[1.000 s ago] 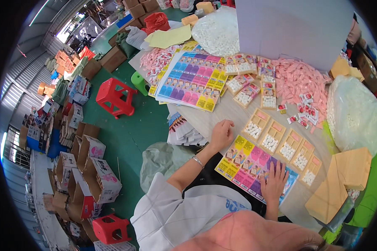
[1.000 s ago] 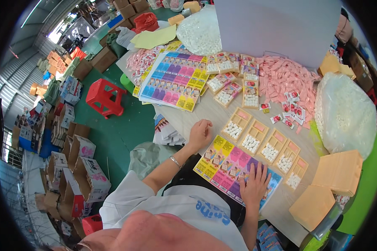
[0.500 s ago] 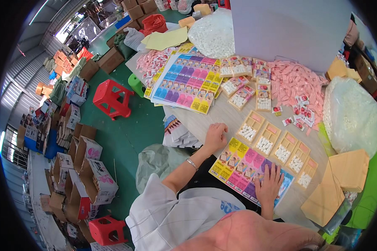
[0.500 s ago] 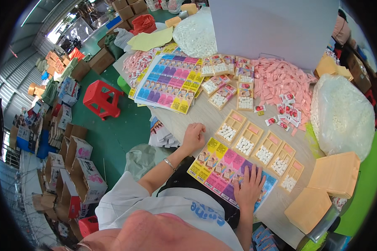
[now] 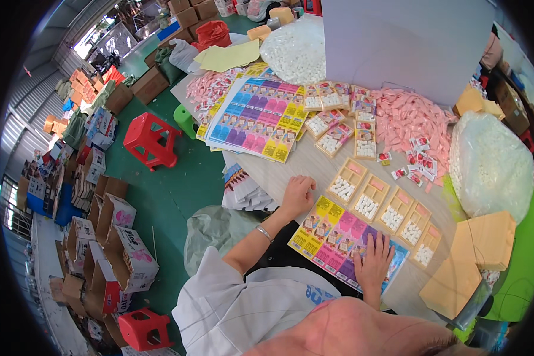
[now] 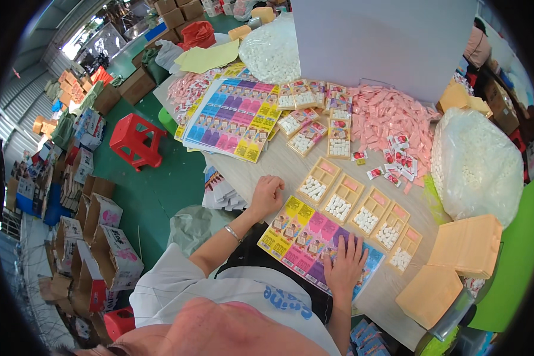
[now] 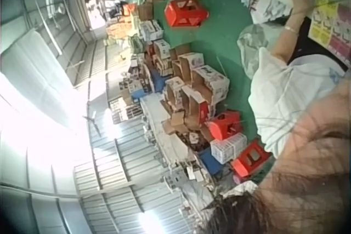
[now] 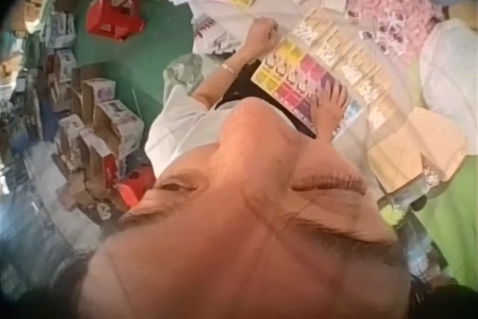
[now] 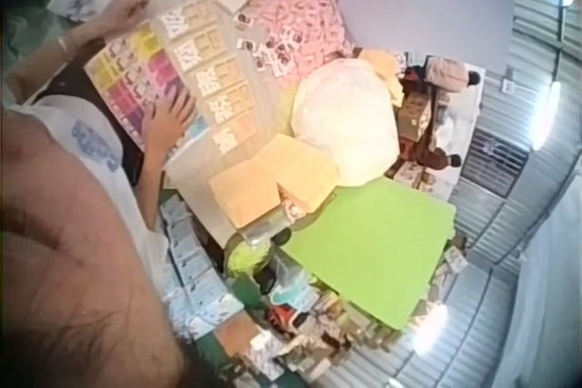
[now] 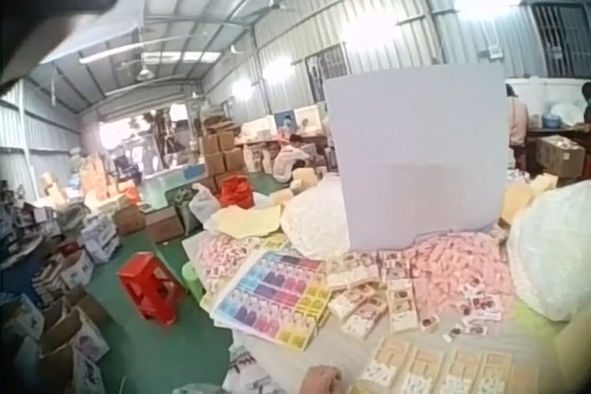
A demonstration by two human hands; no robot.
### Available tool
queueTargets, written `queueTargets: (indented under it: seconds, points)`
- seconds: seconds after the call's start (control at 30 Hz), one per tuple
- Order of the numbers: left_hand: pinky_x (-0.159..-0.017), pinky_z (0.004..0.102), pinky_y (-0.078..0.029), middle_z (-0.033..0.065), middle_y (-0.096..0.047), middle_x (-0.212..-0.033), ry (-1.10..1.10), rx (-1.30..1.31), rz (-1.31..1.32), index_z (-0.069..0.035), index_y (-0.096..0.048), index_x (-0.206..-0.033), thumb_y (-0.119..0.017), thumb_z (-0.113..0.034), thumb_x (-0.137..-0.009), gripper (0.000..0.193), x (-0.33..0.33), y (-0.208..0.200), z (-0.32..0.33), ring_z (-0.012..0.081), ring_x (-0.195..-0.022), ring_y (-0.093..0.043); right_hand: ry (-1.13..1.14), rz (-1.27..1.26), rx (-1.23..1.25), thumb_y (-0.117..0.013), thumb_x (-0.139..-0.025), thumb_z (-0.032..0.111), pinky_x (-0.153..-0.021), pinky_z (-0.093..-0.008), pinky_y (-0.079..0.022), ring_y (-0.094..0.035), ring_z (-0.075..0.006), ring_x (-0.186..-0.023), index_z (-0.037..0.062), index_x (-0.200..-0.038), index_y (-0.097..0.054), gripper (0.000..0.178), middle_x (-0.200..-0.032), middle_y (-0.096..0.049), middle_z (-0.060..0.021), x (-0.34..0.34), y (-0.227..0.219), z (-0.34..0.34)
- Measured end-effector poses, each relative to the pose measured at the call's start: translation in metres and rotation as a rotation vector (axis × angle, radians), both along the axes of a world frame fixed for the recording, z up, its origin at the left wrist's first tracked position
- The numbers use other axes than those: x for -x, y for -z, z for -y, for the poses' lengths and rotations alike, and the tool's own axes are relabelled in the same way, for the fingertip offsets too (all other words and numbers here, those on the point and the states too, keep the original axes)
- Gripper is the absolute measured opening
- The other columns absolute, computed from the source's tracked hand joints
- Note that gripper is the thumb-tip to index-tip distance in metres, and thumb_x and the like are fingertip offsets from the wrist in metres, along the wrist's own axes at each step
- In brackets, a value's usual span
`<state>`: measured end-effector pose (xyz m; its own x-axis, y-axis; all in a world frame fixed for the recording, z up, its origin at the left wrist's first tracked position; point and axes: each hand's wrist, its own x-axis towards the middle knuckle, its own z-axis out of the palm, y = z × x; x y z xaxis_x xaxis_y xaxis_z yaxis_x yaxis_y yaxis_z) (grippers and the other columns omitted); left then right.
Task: Sorting small white rectangular items into plastic trays and applying colorful labels or packets.
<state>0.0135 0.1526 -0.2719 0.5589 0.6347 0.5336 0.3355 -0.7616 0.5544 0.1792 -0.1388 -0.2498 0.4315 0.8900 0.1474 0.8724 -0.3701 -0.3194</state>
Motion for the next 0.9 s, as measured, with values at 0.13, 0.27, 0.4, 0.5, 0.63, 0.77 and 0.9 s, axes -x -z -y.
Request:
queueTargets:
  seconds: [0.13,0.27,0.4,0.5,0.63,0.77,0.9]
  points:
    - [-0.076,0.0404,-0.045,0.0099,-0.058,-0.079,-0.007,-0.028,0.004,-0.007,-0.056,-0.085,-0.057,0.008,-0.066,0.024,0.0,0.0,-0.002,0.0323,-0.081,-0.058,-0.001,0.013,-0.025,-0.066,-0.09,0.037,-0.12,-0.0609,-0.017,-0.029,-0.0409,-0.149,0.0041,-0.142,-0.053,0.063,-0.156,-0.041,-0.0186,0.0,0.003,-0.002]
    - [-0.079,0.043,-0.044,0.0104,-0.059,-0.082,-0.001,-0.004,-0.027,-0.008,-0.056,-0.086,-0.058,0.005,-0.067,0.023,0.003,0.004,-0.003,0.0331,-0.087,-0.058,-0.001,-0.004,-0.032,-0.066,-0.09,0.037,-0.12,-0.0612,-0.017,-0.029,-0.0409,-0.148,0.004,-0.141,-0.053,0.062,-0.155,-0.042,-0.0187,0.002,0.001,-0.003]
    - [-0.078,0.0432,-0.043,0.0107,-0.059,-0.081,0.012,0.001,-0.044,-0.008,-0.056,-0.086,-0.058,0.005,-0.067,0.023,0.004,0.005,-0.002,0.0332,-0.086,-0.058,0.002,0.007,-0.017,-0.066,-0.091,0.037,-0.12,-0.0612,-0.017,-0.029,-0.0409,-0.149,0.0039,-0.142,-0.053,0.062,-0.156,-0.041,-0.0188,0.003,0.003,0.0]
    - [-0.077,0.0434,-0.043,0.0109,-0.059,-0.081,0.016,0.007,-0.08,-0.008,-0.056,-0.085,-0.059,0.005,-0.068,0.022,0.005,0.006,0.0,0.0333,-0.085,-0.058,-0.01,0.033,0.005,-0.064,-0.093,0.036,-0.121,-0.0599,-0.016,-0.028,-0.0405,-0.149,0.0029,-0.143,-0.051,0.062,-0.156,-0.039,-0.0188,0.003,0.003,0.002]
    - [-0.076,0.0438,-0.043,0.0107,-0.059,-0.079,0.027,0.007,-0.073,-0.008,-0.056,-0.084,-0.059,0.005,-0.069,0.02,0.006,0.006,0.001,0.0337,-0.083,-0.058,-0.043,0.027,0.033,-0.065,-0.091,0.038,-0.121,-0.06,-0.015,-0.027,-0.0397,-0.15,0.0031,-0.144,-0.05,0.064,-0.158,-0.037,-0.0184,0.002,0.002,0.003]
    - [-0.072,0.0451,-0.043,0.0111,-0.059,-0.076,0.06,-0.041,-0.052,-0.007,-0.057,-0.079,-0.059,0.005,-0.069,0.016,-0.007,0.013,-0.005,0.0344,-0.079,-0.058,-0.025,0.009,0.023,-0.067,-0.089,0.038,-0.121,-0.0597,-0.017,-0.027,-0.0389,-0.15,0.0044,-0.144,-0.05,0.067,-0.158,-0.039,-0.0176,-0.006,0.014,-0.001]
    - [-0.071,0.0448,-0.046,0.0127,-0.062,-0.077,0.001,-0.039,-0.122,-0.006,-0.062,-0.079,-0.062,0.003,-0.074,0.011,-0.003,0.006,-0.006,0.035,-0.078,-0.059,0.044,-0.001,-0.013,-0.068,-0.089,0.036,-0.119,-0.0593,-0.02,-0.03,-0.039,-0.148,0.0058,-0.144,-0.052,0.064,-0.156,-0.041,-0.0167,-0.001,0.002,-0.009]
